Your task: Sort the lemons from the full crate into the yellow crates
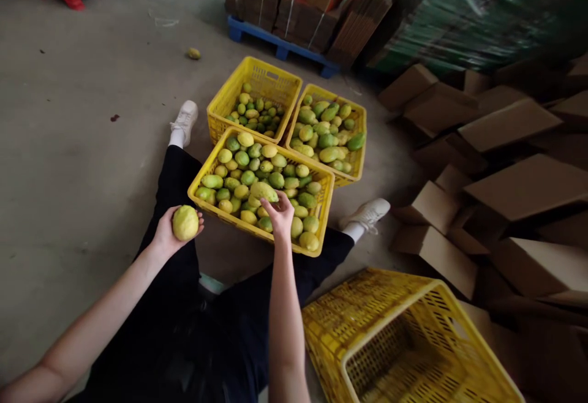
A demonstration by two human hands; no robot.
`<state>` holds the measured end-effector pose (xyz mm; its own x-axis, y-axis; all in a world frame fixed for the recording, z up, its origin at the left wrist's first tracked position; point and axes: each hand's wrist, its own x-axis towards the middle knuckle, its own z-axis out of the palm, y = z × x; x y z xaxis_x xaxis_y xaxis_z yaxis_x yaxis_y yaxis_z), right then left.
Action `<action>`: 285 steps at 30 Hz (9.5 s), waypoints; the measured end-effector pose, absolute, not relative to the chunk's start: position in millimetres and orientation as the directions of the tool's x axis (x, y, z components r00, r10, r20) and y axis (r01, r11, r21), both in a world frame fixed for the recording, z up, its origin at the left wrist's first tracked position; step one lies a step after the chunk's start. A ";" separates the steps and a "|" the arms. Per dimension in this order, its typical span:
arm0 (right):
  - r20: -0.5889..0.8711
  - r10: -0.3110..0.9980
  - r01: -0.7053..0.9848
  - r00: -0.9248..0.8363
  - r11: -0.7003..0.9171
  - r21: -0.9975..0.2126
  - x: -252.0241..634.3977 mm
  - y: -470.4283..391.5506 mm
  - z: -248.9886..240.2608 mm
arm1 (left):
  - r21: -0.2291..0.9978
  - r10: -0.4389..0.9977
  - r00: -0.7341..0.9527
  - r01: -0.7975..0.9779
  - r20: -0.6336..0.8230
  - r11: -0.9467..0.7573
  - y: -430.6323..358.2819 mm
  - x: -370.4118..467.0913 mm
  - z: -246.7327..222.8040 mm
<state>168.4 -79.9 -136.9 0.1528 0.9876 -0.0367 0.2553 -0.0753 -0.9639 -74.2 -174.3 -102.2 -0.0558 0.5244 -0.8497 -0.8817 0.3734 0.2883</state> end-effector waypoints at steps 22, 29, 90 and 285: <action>0.238 0.964 -0.271 0.120 0.262 -0.926 113.1 -190.7 -64.9 | 0.857 0.971 -0.215 -0.475 0.108 -0.201 -173.9 -27.9 -38.4; 0.270 0.962 -0.287 0.033 0.268 -0.920 117.4 -190.8 -56.7 | 0.870 0.984 -0.179 -0.482 0.021 -0.106 -177.9 -40.5 -41.5; 0.519 0.847 0.347 -0.115 0.524 -0.778 66.4 -217.7 -67.1 | 0.302 0.910 0.177 -0.905 -0.375 0.301 -180.1 -41.4 -76.0; -0.149 0.989 -0.661 0.022 -0.098 -0.744 117.4 -200.4 -93.2 | 0.534 0.883 0.177 -0.739 -0.435 0.411 -181.8 -40.2 -96.1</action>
<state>117.4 -200.4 -93.2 0.0219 0.9885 -0.1493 -0.6613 -0.0977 -0.7437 -40.2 -181.8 -96.1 0.1766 0.8830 -0.4349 -0.7390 0.4108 0.5339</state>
